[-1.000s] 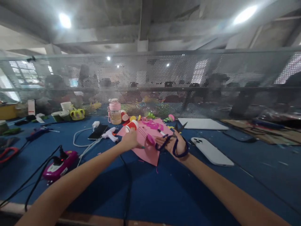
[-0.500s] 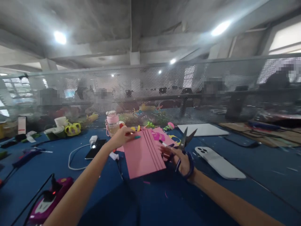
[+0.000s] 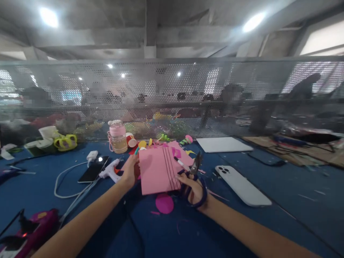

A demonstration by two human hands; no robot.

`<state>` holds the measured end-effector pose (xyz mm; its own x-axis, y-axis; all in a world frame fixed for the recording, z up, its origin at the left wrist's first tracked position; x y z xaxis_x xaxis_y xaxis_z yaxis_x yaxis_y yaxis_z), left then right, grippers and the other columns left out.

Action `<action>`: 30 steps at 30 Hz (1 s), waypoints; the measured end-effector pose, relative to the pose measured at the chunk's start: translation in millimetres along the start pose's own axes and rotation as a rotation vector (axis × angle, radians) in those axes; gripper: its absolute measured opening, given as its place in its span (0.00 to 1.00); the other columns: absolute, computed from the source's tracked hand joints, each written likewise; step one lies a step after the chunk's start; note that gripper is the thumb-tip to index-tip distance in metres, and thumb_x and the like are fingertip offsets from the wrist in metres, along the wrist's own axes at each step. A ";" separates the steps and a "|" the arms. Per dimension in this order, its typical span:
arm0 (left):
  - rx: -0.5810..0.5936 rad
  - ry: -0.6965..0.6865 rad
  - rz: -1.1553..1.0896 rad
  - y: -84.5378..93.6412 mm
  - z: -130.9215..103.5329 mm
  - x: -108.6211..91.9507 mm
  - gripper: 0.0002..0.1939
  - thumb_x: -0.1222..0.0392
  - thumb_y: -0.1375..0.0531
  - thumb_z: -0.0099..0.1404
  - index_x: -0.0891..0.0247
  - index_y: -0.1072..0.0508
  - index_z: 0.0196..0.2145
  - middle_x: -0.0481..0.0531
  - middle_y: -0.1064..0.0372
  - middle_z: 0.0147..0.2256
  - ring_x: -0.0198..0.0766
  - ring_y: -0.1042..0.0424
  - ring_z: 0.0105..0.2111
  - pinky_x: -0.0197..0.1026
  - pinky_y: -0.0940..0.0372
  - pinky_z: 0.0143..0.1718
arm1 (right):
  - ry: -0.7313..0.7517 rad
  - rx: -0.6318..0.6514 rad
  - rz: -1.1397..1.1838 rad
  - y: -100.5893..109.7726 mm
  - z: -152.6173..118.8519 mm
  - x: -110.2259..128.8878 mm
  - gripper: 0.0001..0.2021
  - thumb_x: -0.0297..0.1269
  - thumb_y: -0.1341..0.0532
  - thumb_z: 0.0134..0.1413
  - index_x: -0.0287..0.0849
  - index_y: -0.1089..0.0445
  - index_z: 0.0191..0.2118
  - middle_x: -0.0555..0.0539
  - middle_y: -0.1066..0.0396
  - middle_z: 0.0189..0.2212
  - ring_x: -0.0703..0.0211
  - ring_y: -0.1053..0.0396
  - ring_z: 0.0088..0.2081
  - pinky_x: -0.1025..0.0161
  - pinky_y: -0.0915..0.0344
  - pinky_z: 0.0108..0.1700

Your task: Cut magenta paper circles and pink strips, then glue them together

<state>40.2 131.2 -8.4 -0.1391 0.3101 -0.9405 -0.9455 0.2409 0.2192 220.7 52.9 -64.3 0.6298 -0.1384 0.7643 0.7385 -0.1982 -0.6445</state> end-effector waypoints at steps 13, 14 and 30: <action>0.019 -0.271 0.276 -21.3 -41.7 -14.7 0.24 0.54 0.43 0.57 0.62 0.34 0.51 0.60 0.33 0.52 0.49 0.38 0.56 0.54 0.47 0.59 | -0.048 -0.039 0.067 6.4 3.7 -6.6 0.16 0.23 0.28 0.25 0.43 0.36 0.16 0.58 0.32 0.17 0.66 0.29 0.27 0.71 0.30 0.35; 0.029 -0.280 0.288 -20.5 -43.8 -14.7 0.20 0.55 0.44 0.58 0.62 0.32 0.48 0.60 0.30 0.49 0.48 0.34 0.53 0.54 0.44 0.57 | -0.066 -0.035 0.073 5.7 3.4 -7.0 0.16 0.23 0.28 0.25 0.43 0.36 0.16 0.57 0.31 0.17 0.64 0.29 0.27 0.69 0.29 0.35; -0.346 -0.191 0.079 15.1 -74.2 -15.1 0.33 0.52 0.37 0.54 0.58 0.42 0.56 0.60 0.49 0.59 0.58 0.36 0.52 0.43 0.24 0.24 | -0.314 0.199 -0.080 -16.6 -31.9 13.1 0.21 0.53 0.33 0.28 0.43 0.40 0.14 0.56 0.42 0.09 0.70 0.48 0.10 0.72 0.55 0.10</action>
<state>6.2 61.8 -10.1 -0.1889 0.4880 -0.8521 -0.9819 -0.1040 0.1581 209.0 23.4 -42.9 0.5887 0.1797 0.7881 0.8012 0.0000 -0.5984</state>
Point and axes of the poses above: each hand's wrist, its own z-axis towards the middle knuckle, its own y-axis out of the back of the hand, x = y × z, the point moved 4 cm from there along z, towards the middle knuckle
